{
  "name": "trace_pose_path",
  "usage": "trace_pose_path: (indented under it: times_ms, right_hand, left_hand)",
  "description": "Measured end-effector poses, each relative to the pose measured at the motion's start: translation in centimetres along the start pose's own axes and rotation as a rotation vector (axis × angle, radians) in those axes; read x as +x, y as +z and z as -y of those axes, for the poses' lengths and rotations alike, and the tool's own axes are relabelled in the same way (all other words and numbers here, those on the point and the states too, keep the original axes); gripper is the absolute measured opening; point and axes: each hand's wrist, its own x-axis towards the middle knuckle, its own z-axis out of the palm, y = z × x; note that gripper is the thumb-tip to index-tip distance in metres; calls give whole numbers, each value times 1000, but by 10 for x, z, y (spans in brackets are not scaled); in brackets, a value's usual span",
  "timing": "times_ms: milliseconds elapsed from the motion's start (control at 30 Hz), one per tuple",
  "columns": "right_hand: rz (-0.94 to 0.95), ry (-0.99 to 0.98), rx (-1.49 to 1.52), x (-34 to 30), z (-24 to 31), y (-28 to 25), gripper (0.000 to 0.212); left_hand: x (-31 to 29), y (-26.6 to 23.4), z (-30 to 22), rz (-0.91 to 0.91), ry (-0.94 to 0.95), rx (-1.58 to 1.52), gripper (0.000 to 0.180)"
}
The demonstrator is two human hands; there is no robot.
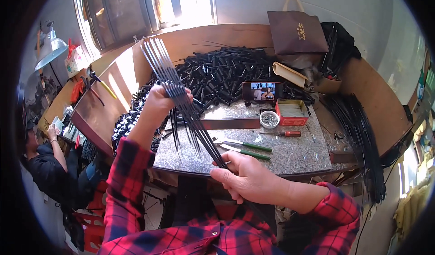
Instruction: Assembling black plastic components onto metal rods using pliers and a hammer at a workbench.
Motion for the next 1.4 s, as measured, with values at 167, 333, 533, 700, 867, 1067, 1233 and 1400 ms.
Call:
trace_pose_path:
  times_ms: [167, 333, 533, 700, 867, 1067, 1233, 1400]
  right_hand:
    - [-142, -133, 15, 24, -55, 4, 26]
    - [-173, -119, -89, 55, -171, 19, 24]
    - [-106, -214, -303, 98, -278, 27, 24]
    - [-150, -211, -588, 142, -321, 23, 32]
    - [-109, -418, -981, 150, -304, 9, 32]
    - [161, -180, -608, 81, -176, -7, 30]
    - [-293, -495, -838, 62, -106, -49, 29]
    - [-696, -442, -1378, 71, -121, -83, 35]
  left_hand:
    - [23, 10, 11, -112, 259, 269, 17]
    - [-25, 17, 76, 90, 223, 325, 25]
    - [-89, 6, 77, 466, 184, 401, 45]
    - [-108, -5, 80, 692, 89, 648, 80]
    - [-126, 35, 110, 657, 189, 1096, 92]
    - [-130, 50, 118, 534, 208, 1050, 65]
    - [-132, 61, 119, 506, 223, 1029, 65]
    - [-130, 79, 122, 504, 269, 1095, 62]
